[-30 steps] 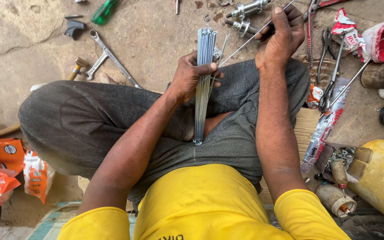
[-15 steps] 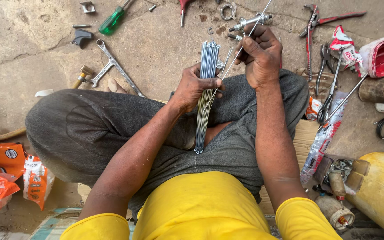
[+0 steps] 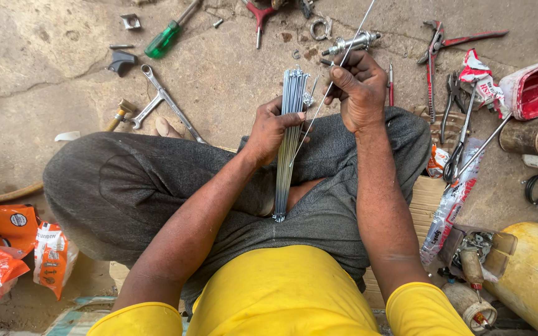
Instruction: The person unpacks a new bicycle hub and a package of bicycle spokes. They remove the spokes from the packaging, separate them into smaller bundles, and thread them through a metal washer to organize them.
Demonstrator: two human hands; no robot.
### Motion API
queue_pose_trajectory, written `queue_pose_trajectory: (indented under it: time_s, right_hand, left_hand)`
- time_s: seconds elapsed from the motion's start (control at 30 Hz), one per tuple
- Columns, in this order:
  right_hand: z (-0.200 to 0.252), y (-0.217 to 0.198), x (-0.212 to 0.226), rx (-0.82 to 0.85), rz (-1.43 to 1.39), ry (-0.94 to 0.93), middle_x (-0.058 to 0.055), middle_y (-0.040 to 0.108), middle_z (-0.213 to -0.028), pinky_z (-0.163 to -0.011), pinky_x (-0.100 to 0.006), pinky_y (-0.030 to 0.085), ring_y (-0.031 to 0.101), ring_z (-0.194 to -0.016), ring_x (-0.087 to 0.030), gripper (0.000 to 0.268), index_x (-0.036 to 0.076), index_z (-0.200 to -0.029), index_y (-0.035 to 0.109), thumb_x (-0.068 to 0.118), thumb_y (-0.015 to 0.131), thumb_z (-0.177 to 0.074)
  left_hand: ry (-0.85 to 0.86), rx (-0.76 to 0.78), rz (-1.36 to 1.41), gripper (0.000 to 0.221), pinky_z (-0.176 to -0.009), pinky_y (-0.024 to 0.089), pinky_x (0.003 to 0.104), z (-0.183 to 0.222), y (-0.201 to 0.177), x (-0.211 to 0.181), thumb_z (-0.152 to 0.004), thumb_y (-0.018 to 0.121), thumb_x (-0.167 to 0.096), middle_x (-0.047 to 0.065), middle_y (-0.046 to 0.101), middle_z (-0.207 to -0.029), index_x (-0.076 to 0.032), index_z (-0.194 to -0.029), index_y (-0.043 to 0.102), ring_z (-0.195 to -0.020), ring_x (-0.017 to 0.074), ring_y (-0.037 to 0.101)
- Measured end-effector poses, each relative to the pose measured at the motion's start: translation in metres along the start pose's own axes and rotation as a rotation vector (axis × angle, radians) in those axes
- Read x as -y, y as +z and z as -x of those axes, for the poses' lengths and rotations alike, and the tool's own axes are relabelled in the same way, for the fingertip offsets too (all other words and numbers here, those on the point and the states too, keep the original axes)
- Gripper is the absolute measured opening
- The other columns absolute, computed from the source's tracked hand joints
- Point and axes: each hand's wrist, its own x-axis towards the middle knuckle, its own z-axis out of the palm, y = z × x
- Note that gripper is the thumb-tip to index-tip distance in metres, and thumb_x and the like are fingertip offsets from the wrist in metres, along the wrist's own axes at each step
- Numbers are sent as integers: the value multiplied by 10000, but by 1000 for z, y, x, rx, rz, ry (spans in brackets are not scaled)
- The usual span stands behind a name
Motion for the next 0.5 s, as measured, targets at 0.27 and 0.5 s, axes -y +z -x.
queue_pose_trajectory:
  time_s: [0.27, 0.5]
  right_hand:
    - [2, 33, -16, -112, 382, 319, -84, 696, -974, -588, -322, 596, 685, -780, -185, 422, -4, -1256, 655, 291, 708, -958]
    - [5, 52, -55, -76, 443, 306, -81, 675, -1135, -857, -371, 561, 650, -1021, -201, 650, 20, -1421, 493, 287, 781, -903]
  left_hand:
    - [5, -194, -356, 348, -626, 590, 390, -11, 5, 15, -876, 721, -51, 172, 713, -873, 12, -1190, 583, -707, 247, 681]
    - [181, -198, -1064, 458, -892, 564, 475, 3, 1, -10, -795, 750, -143, 295, 688, -1023, 113, -1134, 579, -968, 418, 689]
